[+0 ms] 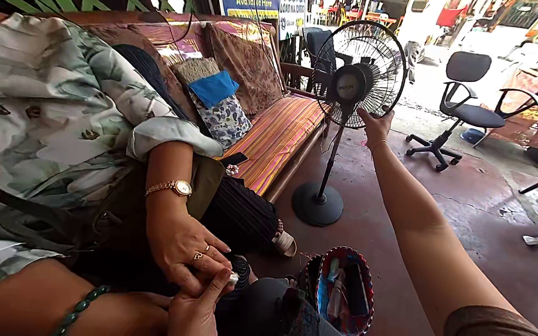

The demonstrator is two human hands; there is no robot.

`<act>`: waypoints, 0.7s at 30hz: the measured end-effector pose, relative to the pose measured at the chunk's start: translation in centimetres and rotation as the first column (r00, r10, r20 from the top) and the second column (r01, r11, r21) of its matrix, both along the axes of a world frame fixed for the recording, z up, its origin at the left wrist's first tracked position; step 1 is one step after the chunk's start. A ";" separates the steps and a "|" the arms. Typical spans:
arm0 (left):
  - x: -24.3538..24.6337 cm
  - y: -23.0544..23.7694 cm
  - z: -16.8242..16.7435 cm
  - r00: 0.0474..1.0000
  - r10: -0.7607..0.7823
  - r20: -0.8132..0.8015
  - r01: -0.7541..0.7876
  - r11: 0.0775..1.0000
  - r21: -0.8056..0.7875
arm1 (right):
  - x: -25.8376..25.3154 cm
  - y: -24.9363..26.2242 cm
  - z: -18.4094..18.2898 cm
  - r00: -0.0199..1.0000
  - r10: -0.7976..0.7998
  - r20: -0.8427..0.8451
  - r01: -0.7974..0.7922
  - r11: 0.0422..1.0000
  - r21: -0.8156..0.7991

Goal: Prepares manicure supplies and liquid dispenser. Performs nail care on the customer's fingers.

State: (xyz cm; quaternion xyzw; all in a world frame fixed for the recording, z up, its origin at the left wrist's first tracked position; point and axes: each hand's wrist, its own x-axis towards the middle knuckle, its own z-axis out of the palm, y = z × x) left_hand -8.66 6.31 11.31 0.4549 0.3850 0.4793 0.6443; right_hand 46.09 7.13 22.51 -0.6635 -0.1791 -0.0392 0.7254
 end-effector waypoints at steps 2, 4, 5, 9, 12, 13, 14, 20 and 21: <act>0.1 0.0 -0.1 1.000 0.004 0.008 -0.004 1.000 0.002 | -0.5 -0.3 0.2 1.000 -0.022 0.023 0.022 1.000 0.008; 0.1 0.1 -0.2 1.000 0.016 0.016 -0.016 1.000 0.006 | -0.9 -0.3 0.3 0.999 -0.035 0.041 0.034 0.999 0.025; 0.0 0.0 -0.1 1.000 0.021 0.019 -0.021 1.000 0.008 | -1.1 -0.4 0.2 0.998 -0.041 0.043 0.040 0.999 0.031; 0.0 0.0 0.0 0.999 0.025 0.030 -0.025 1.000 0.014 | -1.9 -0.7 0.0 0.995 -0.083 0.054 0.082 0.997 0.011; 0.0 0.0 -0.3 0.999 0.019 0.037 -0.019 1.000 0.005 | -2.1 -0.6 -0.2 0.995 -0.088 0.048 0.088 0.996 0.007; 0.1 0.0 -0.3 0.999 0.022 0.042 -0.022 1.000 0.003 | -2.0 -0.4 -0.2 0.996 -0.082 0.043 0.081 0.997 0.019; 0.1 0.0 -0.3 0.999 0.027 0.044 -0.027 1.000 0.001 | -1.9 -0.2 -0.2 0.996 -0.075 0.041 0.074 0.997 0.027; 0.4 0.0 -0.4 0.999 0.023 0.046 -0.023 1.000 -0.011 | -1.8 0.3 0.0 0.999 -0.053 0.015 0.053 0.999 -0.006; 0.4 0.1 -0.4 0.999 0.022 0.042 -0.022 1.000 -0.008 | -1.8 0.3 -0.1 0.999 -0.042 0.008 0.043 0.999 -0.004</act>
